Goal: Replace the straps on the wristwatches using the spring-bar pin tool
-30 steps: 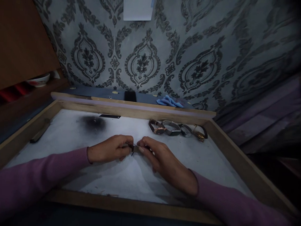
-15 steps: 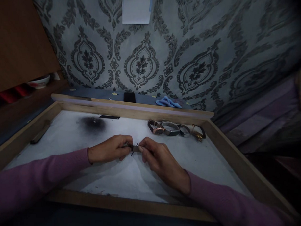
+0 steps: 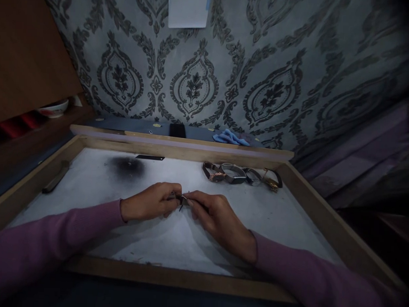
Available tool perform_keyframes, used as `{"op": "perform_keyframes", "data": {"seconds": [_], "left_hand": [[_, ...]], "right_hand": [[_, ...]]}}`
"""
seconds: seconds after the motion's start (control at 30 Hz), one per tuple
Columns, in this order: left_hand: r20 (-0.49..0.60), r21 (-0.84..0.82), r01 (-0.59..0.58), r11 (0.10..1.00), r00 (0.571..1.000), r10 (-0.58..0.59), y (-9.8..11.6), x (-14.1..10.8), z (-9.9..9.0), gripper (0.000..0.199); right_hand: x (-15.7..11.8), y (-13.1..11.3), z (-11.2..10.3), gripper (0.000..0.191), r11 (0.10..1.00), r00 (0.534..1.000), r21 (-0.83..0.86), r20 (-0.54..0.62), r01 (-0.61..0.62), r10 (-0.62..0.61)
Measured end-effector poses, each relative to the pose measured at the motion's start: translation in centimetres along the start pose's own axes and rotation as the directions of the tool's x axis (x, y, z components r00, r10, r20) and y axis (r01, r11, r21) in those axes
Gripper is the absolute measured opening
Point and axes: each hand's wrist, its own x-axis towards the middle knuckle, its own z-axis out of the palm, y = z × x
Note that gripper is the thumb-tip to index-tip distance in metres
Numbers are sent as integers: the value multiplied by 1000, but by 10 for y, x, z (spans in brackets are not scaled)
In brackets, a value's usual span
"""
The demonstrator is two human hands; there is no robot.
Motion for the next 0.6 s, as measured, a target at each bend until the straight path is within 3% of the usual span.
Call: {"op": "perform_keyframes", "data": {"seconds": [0.6], "left_hand": [[12, -12, -13, 1000, 1000, 13, -3, 0, 0, 6]], "right_hand": [[2, -1, 0, 21, 999, 999, 29, 2, 36, -36]]}}
